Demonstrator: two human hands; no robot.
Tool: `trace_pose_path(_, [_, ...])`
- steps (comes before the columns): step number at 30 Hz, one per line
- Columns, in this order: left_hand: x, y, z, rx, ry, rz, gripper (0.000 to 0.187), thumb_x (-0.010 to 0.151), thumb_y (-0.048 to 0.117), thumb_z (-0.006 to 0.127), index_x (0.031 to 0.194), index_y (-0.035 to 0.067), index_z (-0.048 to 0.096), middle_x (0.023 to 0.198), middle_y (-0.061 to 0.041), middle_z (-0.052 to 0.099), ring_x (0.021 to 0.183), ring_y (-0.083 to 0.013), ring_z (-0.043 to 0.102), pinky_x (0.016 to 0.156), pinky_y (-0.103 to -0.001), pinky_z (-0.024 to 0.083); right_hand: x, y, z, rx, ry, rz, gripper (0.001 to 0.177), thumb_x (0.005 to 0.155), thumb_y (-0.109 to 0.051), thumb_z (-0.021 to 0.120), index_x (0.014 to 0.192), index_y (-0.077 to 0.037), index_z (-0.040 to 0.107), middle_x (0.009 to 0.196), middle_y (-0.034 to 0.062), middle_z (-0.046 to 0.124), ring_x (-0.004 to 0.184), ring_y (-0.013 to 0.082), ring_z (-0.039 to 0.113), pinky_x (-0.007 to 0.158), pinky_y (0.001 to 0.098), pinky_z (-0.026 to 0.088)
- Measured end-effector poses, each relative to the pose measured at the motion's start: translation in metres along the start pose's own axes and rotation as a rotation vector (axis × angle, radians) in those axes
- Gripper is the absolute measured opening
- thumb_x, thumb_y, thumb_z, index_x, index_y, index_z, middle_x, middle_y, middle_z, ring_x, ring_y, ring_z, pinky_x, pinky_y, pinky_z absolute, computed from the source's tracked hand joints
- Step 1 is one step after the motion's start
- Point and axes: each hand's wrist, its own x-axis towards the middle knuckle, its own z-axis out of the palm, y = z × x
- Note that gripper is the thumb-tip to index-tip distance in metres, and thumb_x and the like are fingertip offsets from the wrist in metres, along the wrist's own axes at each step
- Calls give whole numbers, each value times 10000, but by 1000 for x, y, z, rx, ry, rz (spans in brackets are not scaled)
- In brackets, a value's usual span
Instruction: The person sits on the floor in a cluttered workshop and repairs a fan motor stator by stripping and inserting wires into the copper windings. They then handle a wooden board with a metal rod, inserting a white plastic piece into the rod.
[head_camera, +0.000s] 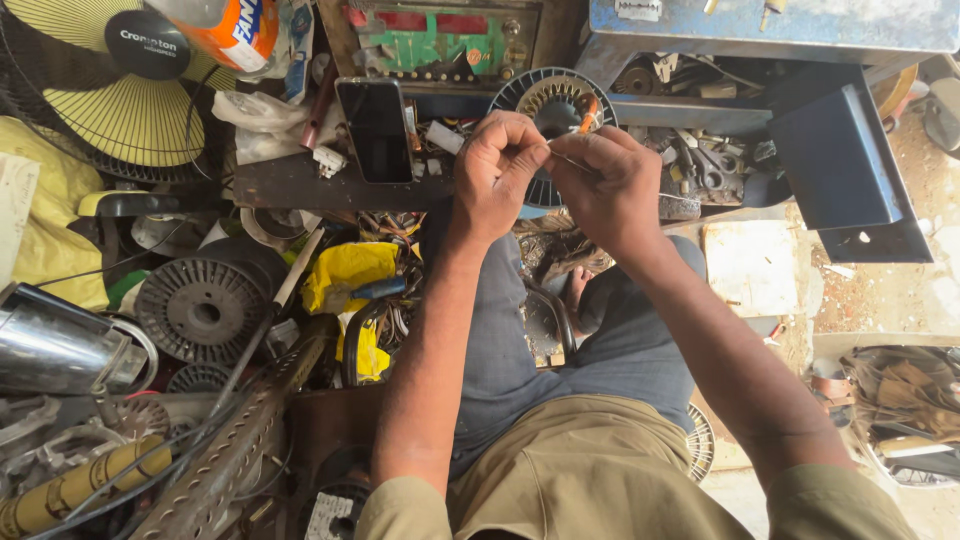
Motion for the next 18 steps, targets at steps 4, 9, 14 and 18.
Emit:
trace_pose_path(4, [2, 1, 0, -40, -28, -10, 61, 982, 11, 725, 976, -3, 666, 1043, -24, 618, 918, -84, 619, 840, -231, 547, -5, 0, 9, -78, 108, -106, 113, 919, -34, 815, 1024, -22, 773, 872, 88, 676, 775, 166, 688, 676, 304, 528])
trace_pose_path(9, [3, 15, 5, 112, -25, 89, 100, 1015, -18, 698, 1099, 33, 679, 1032, -41, 694, 912, -103, 675, 789, -253, 558, -9, 4, 14, 50, 164, -9, 77, 978, -16, 775, 1045, -12, 737, 869, 84, 624, 754, 161, 614, 677, 309, 480])
trace_pose_path(14, [6, 26, 11, 347, 33, 259, 316, 993, -59, 666, 1279, 72, 640, 1078, -77, 764, 1008, -164, 774, 824, -309, 625, -10, 1, 18, -3, 223, -5, 70, 976, 1, 757, 1025, -24, 713, 852, 86, 615, 763, 191, 611, 700, 342, 488])
trace_pose_path(18, [8, 33, 12, 468, 27, 363, 399, 942, -74, 714, 1292, 87, 610, 1023, -73, 735, 945, -199, 753, 793, -309, 606, -8, -7, 11, -159, 223, -139, 94, 938, -7, 754, 1015, -38, 710, 861, 99, 628, 739, 235, 640, 658, 357, 495])
